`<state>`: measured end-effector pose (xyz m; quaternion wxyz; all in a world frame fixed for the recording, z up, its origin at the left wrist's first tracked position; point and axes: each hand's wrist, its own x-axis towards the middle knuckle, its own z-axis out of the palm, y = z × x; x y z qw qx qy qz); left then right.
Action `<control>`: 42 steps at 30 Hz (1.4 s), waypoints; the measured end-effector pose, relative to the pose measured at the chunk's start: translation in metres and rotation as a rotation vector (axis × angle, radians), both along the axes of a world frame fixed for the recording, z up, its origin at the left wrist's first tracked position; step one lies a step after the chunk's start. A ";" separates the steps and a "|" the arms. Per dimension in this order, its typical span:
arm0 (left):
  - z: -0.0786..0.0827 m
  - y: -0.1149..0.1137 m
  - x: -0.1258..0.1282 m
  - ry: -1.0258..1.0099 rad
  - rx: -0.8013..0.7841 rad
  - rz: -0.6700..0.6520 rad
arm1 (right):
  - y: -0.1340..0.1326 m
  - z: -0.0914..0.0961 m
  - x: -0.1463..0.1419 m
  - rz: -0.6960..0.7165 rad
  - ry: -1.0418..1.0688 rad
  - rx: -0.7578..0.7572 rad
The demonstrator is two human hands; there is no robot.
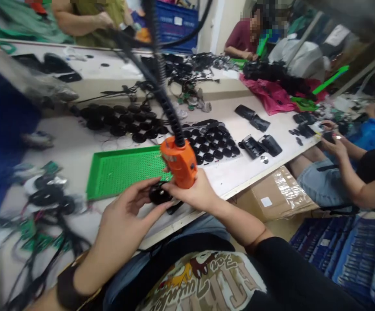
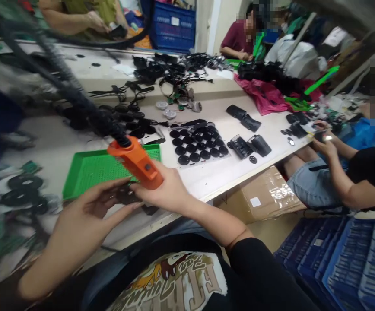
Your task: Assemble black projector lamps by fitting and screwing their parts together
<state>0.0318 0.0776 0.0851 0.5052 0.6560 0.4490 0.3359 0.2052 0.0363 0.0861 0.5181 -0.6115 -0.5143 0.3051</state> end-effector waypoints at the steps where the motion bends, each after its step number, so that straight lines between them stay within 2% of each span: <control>1: 0.001 0.000 0.000 -0.034 -0.023 -0.030 | -0.002 0.000 0.003 0.034 0.071 0.035; 5: -0.005 0.003 -0.008 -0.064 -0.030 -0.117 | -0.006 -0.004 0.018 -0.080 0.257 0.132; 8: -0.019 0.003 -0.011 -0.015 -0.062 -0.085 | -0.005 -0.006 0.021 -0.116 0.402 0.282; 11: -0.033 -0.003 -0.004 0.064 -0.052 -0.031 | -0.005 -0.004 0.016 -0.102 0.446 0.375; 16: -0.053 -0.008 0.015 0.099 0.100 0.034 | 0.003 -0.001 0.006 -0.069 0.458 0.454; 21: -0.068 -0.008 0.021 0.126 0.241 0.027 | 0.016 0.002 -0.001 -0.069 0.496 0.556; 29: -0.075 -0.009 0.020 0.064 0.263 0.007 | 0.030 0.007 -0.012 -0.087 0.446 0.624; 42: -0.079 -0.010 0.018 0.052 0.390 0.004 | 0.031 -0.003 -0.020 -0.051 0.424 0.561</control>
